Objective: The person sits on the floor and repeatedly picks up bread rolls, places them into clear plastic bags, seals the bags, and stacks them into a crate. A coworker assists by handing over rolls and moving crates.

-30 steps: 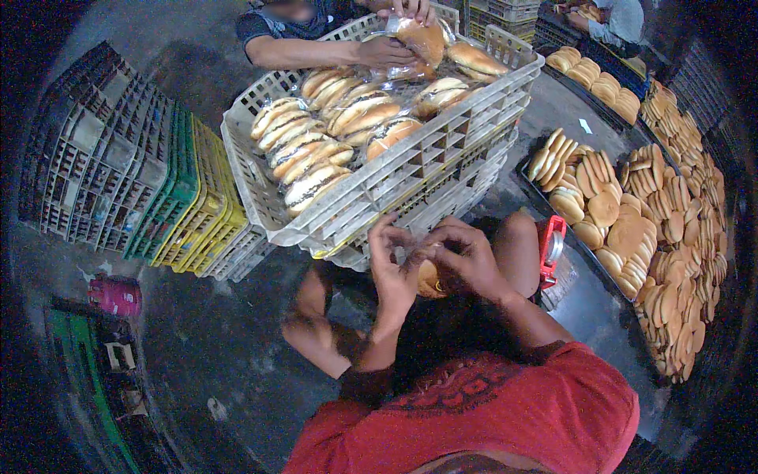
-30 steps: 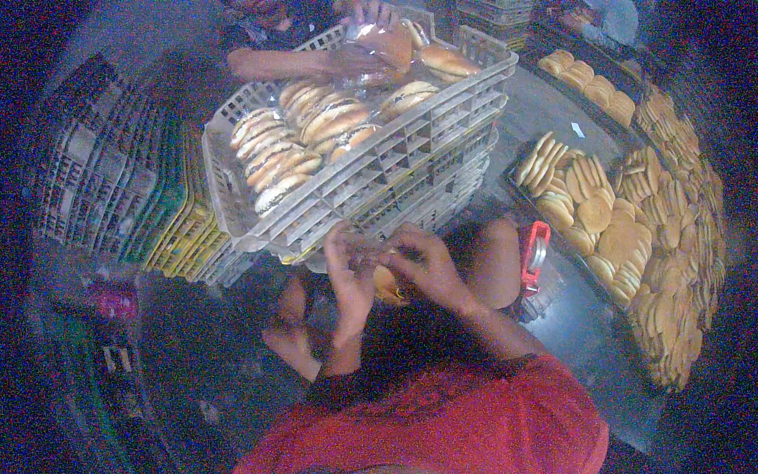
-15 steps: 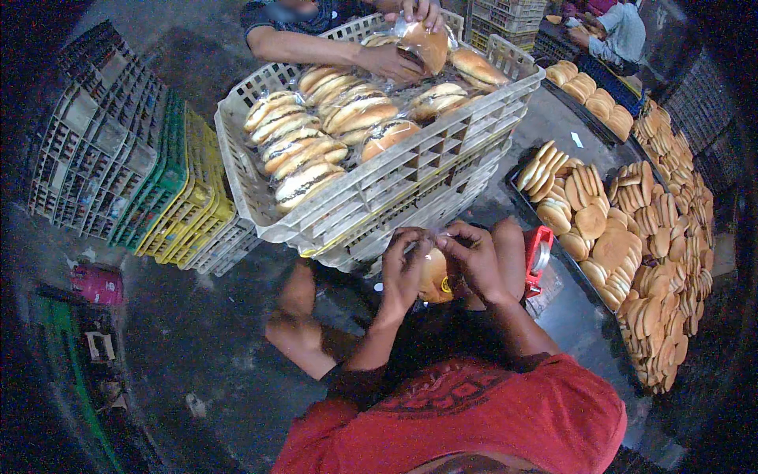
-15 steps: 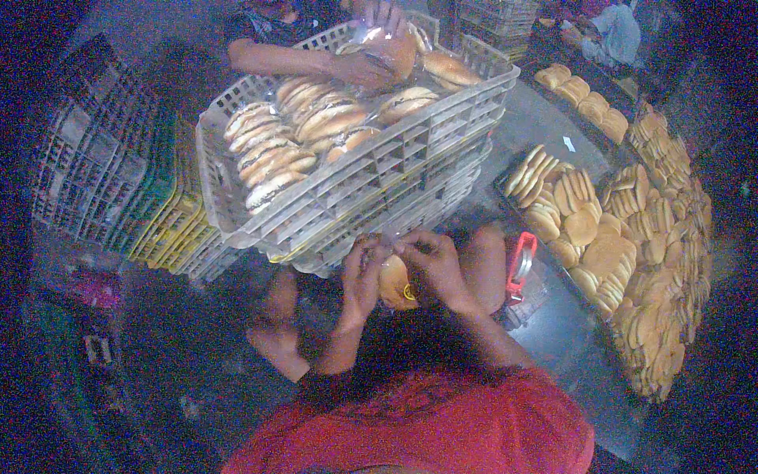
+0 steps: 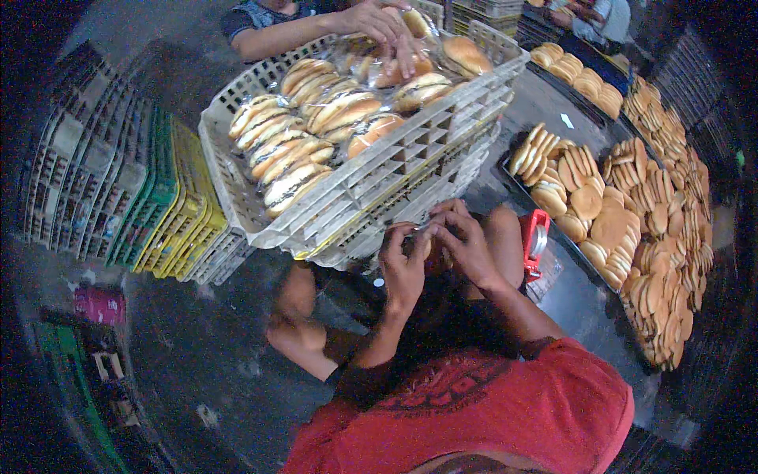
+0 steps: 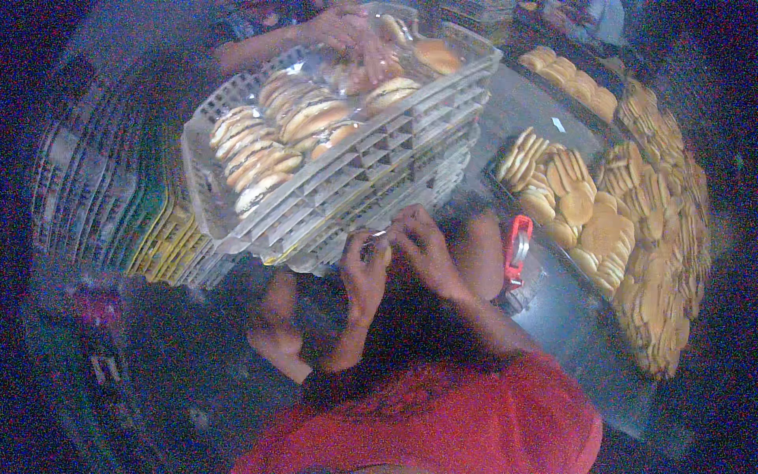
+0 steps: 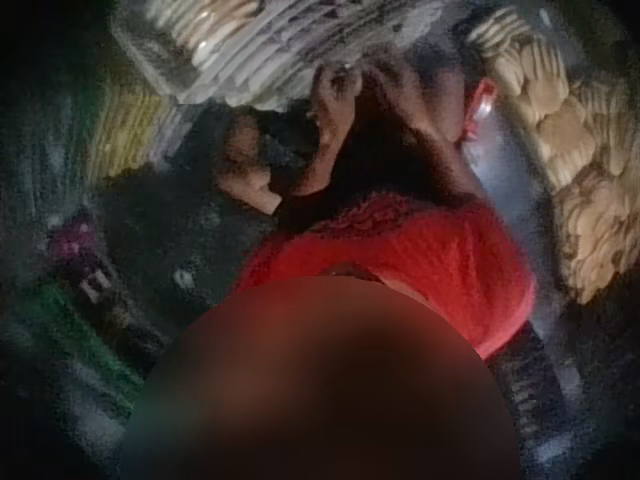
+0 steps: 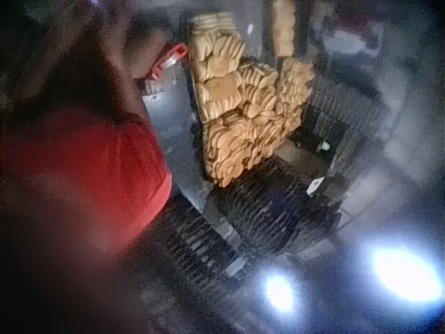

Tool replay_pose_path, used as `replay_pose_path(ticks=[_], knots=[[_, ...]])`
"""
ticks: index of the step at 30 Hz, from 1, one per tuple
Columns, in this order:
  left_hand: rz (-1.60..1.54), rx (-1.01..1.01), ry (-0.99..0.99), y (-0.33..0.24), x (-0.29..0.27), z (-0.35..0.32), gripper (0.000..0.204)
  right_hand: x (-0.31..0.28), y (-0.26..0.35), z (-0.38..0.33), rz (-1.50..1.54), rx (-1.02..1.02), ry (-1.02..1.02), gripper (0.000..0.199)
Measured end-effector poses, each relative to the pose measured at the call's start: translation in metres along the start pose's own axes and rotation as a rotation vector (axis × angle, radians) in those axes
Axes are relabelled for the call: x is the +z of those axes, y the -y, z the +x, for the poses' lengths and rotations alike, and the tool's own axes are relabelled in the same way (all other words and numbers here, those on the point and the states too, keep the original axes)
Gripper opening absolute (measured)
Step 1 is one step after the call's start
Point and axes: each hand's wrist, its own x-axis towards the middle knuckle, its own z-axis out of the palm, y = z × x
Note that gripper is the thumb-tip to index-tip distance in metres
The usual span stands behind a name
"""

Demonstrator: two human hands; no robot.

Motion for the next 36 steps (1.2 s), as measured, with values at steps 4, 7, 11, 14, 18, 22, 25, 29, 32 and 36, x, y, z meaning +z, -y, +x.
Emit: replay_pose_path(ticks=[4,7,11,14,18,22,25,29,32,36], knots=[[-0.178,-0.071,-0.174,0.006,0.021,-0.009,0.019,0.017,-0.021,-0.015,0.220,0.109,-0.138,0.011],[-0.150,-0.060,-0.038,0.006,0.034,-0.023,0.013,0.006,-0.036,-0.032,0.368,0.076,-0.243,0.016],[-0.118,-0.013,0.098,0.009,0.039,-0.036,0.022,-0.089,-0.064,-0.069,-0.075,0.110,-0.510,0.009],[-0.180,-0.009,0.090,0.009,0.041,-0.036,0.025,-0.182,-0.102,-0.118,-0.457,0.874,-0.676,0.024],[-0.137,0.065,0.153,0.003,0.053,-0.033,0.027,-0.209,-0.155,-0.166,-0.177,0.884,-0.400,0.023],[-0.152,0.070,0.157,-0.005,0.062,-0.033,0.029,-0.194,-0.152,-0.187,-0.069,0.863,-0.452,0.022],[-0.140,0.101,0.163,-0.004,0.061,-0.035,0.030,-0.184,-0.125,-0.185,-0.274,0.997,-0.374,0.025],[-0.019,0.175,0.171,0.002,0.058,-0.039,0.031,-0.163,-0.084,-0.160,-0.532,1.017,-0.258,0.016],[0.075,0.267,0.162,0.005,0.058,-0.043,0.029,-0.131,-0.043,-0.132,-0.078,0.585,-0.231,0.013],[0.014,0.266,0.137,0.005,0.056,-0.043,0.023,-0.089,0.003,-0.083,0.068,0.245,0.119,0.026]])
